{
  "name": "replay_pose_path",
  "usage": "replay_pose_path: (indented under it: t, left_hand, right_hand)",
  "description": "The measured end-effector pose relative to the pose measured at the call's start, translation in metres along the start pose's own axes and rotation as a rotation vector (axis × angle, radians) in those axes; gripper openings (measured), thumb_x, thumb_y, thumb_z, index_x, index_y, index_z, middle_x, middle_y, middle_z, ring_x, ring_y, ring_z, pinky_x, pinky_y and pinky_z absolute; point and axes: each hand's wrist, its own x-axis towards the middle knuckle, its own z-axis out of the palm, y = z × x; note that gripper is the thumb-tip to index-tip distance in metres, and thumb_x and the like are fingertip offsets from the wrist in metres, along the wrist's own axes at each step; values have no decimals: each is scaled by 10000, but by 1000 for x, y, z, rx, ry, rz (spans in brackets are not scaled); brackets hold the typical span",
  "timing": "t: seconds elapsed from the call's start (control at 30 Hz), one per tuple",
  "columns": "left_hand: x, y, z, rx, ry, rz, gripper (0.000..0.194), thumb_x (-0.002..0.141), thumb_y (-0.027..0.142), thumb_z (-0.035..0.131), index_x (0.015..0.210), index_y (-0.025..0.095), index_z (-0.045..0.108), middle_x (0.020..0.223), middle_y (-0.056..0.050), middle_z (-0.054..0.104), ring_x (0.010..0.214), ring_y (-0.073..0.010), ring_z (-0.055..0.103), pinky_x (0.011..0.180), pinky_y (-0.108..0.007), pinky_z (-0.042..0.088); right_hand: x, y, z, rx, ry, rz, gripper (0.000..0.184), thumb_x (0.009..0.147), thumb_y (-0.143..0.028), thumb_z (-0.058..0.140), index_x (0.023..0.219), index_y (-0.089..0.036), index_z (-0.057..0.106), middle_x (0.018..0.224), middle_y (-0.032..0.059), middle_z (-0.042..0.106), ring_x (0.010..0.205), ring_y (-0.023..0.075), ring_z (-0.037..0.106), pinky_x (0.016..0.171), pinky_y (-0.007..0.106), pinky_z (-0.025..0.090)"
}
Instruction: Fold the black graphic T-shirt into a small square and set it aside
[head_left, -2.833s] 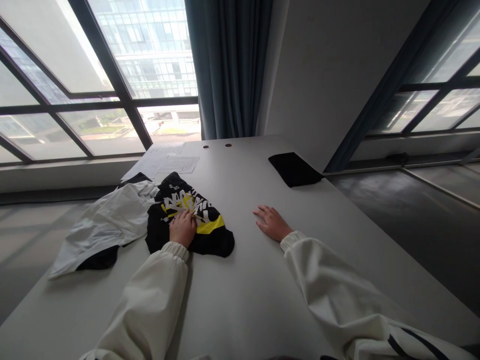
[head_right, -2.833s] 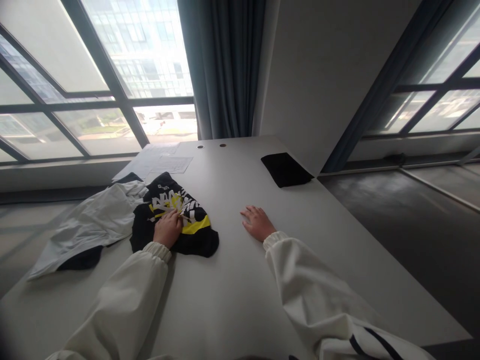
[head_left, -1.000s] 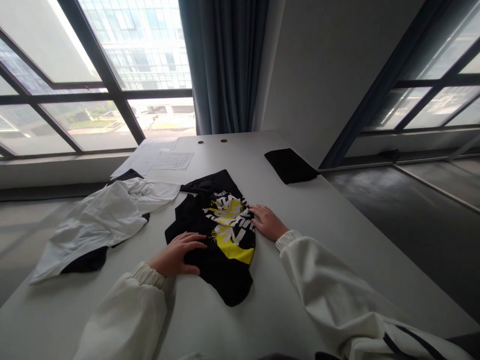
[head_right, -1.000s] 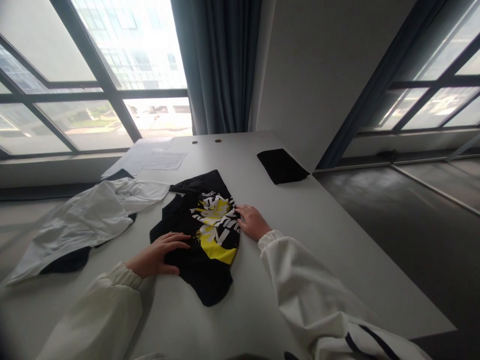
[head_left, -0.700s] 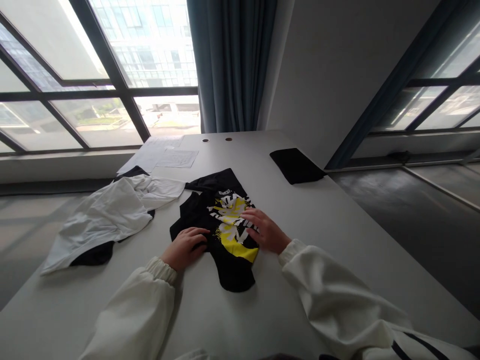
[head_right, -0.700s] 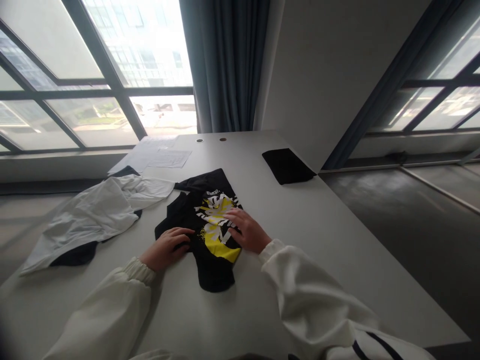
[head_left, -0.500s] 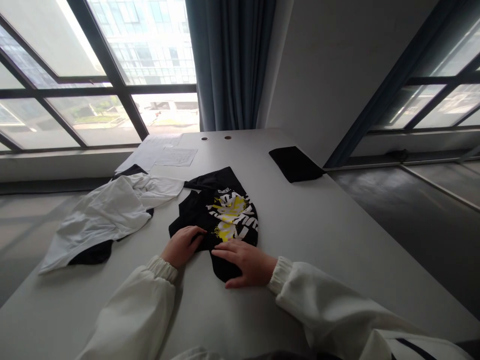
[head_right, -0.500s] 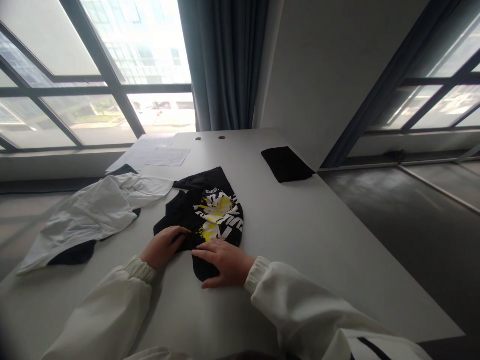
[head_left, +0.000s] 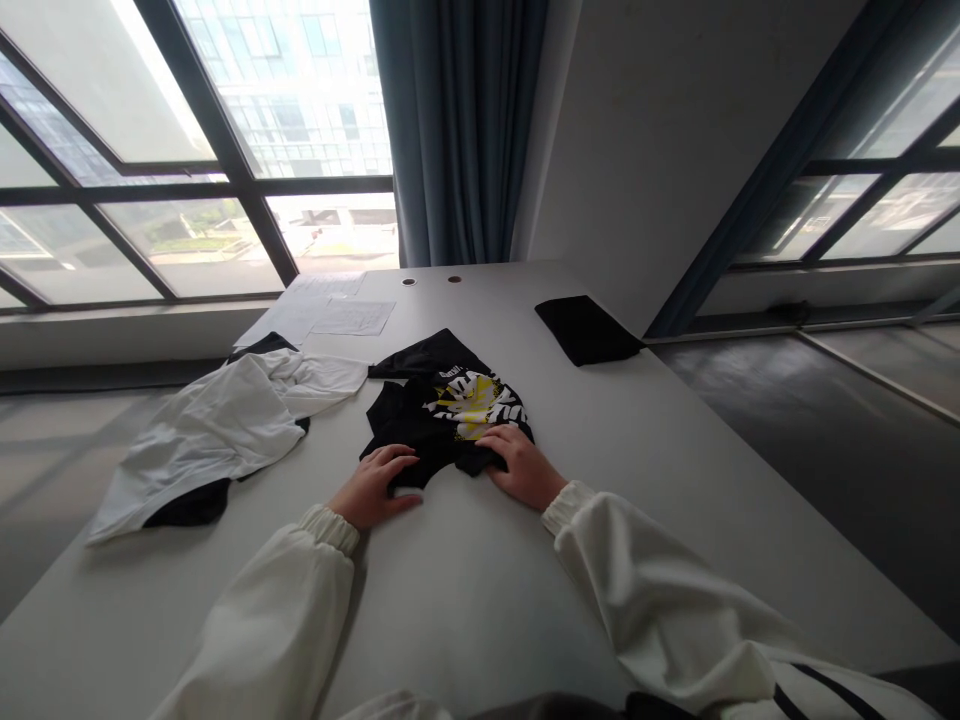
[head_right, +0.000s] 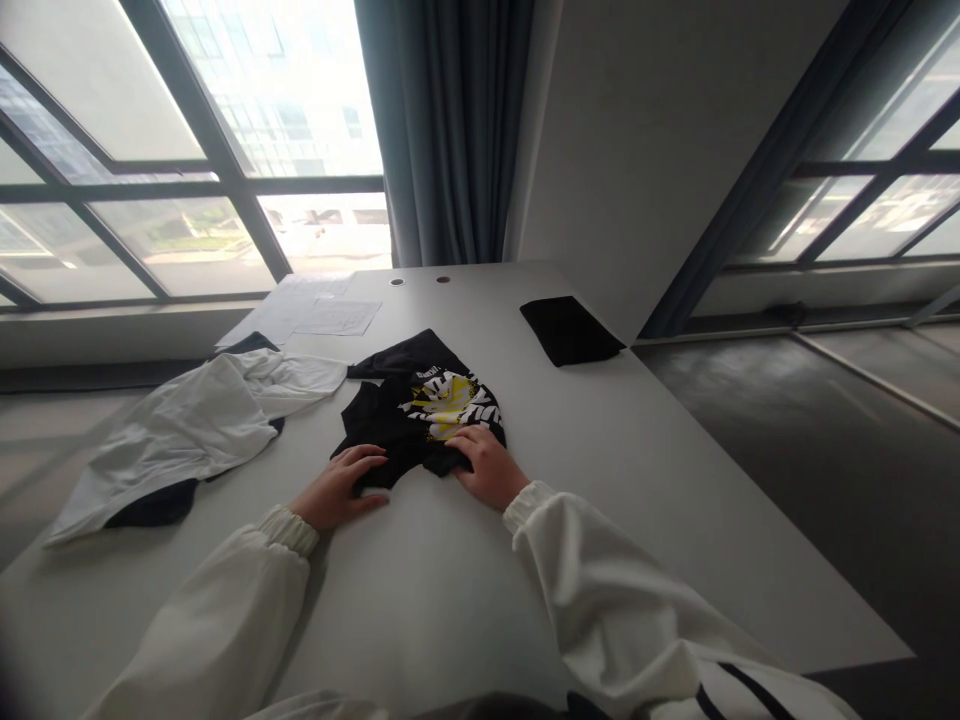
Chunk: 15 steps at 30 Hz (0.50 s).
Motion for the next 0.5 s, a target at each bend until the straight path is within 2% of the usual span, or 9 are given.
replay_pose_path:
  t: [0.07,0.13,0.2,0.27,0.4,0.5]
  left_hand:
    - [0,-2,5,62,22,-51,507,864,470,742,1336,293,689,1463,-98,633,1353,-326,583,1156,-494,463]
    - [0,-5,7,151,113,-176,417,909,401,677,1315,313,705,1467,-84,634,1366,-337,569,1155,-527,451]
    - [1,-8,8,226,206,-319,332,933,348,621,1243,322,738,1444,-75,654,1343,-355,577,1125,-561,457]
    - [2,-10,6,248,252,-401,274,939,326,590,1151,313,762,1423,-69,673,1311,-364,595,1095,-574,469]
    - [4,-11,2,173,284,-380,222,942,316,557,1061,286,742,1432,-54,683,1337,-341,592,1121,-563,451]
    - [6,-9,-1,75,323,-311,218,967,305,499,1044,266,699,1420,-56,700,1418,-311,546,1206,-573,369]
  right_hand:
    - [1,12,-6,-53,90,66,379,820,-134,697,1184,-230,739,1222,128,673,1224,328,585,1129,561,471]
    - [1,20,-10,-101,159,136,349,816,-144,698,1151,-227,746,1227,138,654,1224,344,568,1127,569,465]
    - [0,24,-10,-118,207,205,336,815,-149,690,1138,-230,744,1229,143,644,1211,349,568,1120,568,468]
    - [0,26,-9,-81,225,256,348,819,-157,668,1152,-236,727,1213,132,649,1181,331,596,1102,540,488]
    - [-1,25,-10,72,200,333,357,832,-220,651,1186,-255,677,1133,74,719,1064,269,689,988,435,555]
    - [-1,25,-17,127,165,371,286,848,-292,677,1132,-252,677,1046,50,763,979,257,720,913,396,564]
